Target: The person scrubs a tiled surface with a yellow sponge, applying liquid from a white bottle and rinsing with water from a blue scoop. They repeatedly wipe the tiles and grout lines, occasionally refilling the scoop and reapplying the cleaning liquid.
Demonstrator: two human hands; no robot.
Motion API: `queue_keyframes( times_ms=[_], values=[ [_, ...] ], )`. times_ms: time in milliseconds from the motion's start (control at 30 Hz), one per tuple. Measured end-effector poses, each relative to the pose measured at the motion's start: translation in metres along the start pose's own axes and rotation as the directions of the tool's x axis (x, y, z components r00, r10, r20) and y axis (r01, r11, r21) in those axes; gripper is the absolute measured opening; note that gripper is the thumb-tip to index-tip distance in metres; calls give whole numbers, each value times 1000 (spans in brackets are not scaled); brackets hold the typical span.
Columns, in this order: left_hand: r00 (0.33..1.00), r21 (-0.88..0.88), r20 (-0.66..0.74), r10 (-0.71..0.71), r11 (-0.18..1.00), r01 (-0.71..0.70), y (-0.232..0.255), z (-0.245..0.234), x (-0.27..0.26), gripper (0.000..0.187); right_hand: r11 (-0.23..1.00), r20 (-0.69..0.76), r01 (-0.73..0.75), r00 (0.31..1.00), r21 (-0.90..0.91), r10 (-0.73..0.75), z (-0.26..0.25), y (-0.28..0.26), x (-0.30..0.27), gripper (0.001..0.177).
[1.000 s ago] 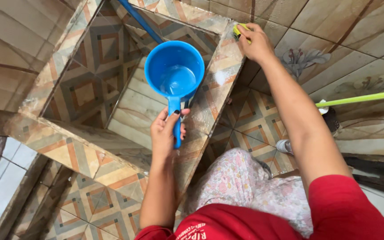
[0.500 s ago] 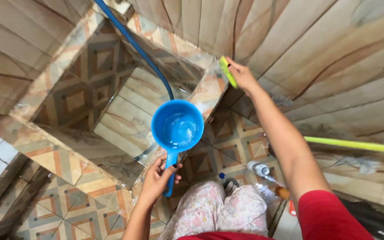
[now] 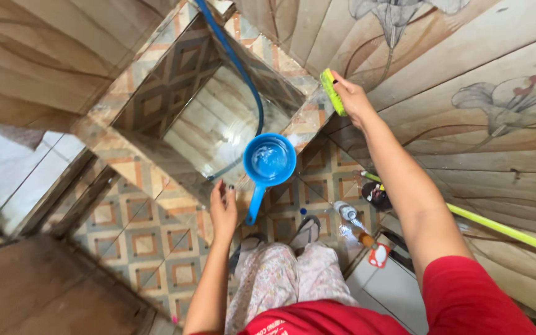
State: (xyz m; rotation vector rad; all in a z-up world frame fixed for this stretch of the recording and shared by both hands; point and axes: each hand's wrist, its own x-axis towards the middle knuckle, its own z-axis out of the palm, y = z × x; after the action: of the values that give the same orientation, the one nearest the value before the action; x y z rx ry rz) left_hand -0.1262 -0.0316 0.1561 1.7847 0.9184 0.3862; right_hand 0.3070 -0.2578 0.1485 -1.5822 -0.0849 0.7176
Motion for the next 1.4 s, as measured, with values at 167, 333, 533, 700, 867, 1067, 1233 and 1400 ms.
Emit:
queue_keyframes(
  times_ms=[167, 333, 533, 700, 867, 1067, 1233, 1400],
  values=[
    [997, 42, -80, -10, 999, 13, 90, 4, 1, 51, 973, -37, 115, 992, -202, -124, 38, -85, -25, 44],
    [994, -35, -113, -4, 999, 0, 170, -3, -3, 53, -117, 425, 468, 633, -876, -647, 43, -178, -71, 51],
    [988, -93, -129, 88, 991, -101, 192, 5, 46, 46, -734, 697, 117, 443, -669, -564, 10, -237, -56, 42],
    [979, 51, -82, 186, 982, -182, 157, 39, 100, 50, -822, 720, 197, 616, -534, -320, 16, -192, -24, 27],
    [991, 98, -55, 123, 988, -117, 92, 48, 115, 60, -872, 586, 297, 810, -390, 14, 51, -157, -9, 23],
    [998, 220, -16, -68, 973, 70, 27, 24, 101, 72, -753, 684, 233, 633, -615, -363, 61, -247, 9, 21],
    [929, 267, 182, -322, 926, 268, -9, 29, 71, 87, -547, 637, 377, 641, -748, -428, 57, -265, 28, 18],
    [719, 217, 467, -514, 855, 471, -42, 54, 49, 99, -847, 717, 209, 650, -489, -253, 71, -182, 34, 33]
  ],
)
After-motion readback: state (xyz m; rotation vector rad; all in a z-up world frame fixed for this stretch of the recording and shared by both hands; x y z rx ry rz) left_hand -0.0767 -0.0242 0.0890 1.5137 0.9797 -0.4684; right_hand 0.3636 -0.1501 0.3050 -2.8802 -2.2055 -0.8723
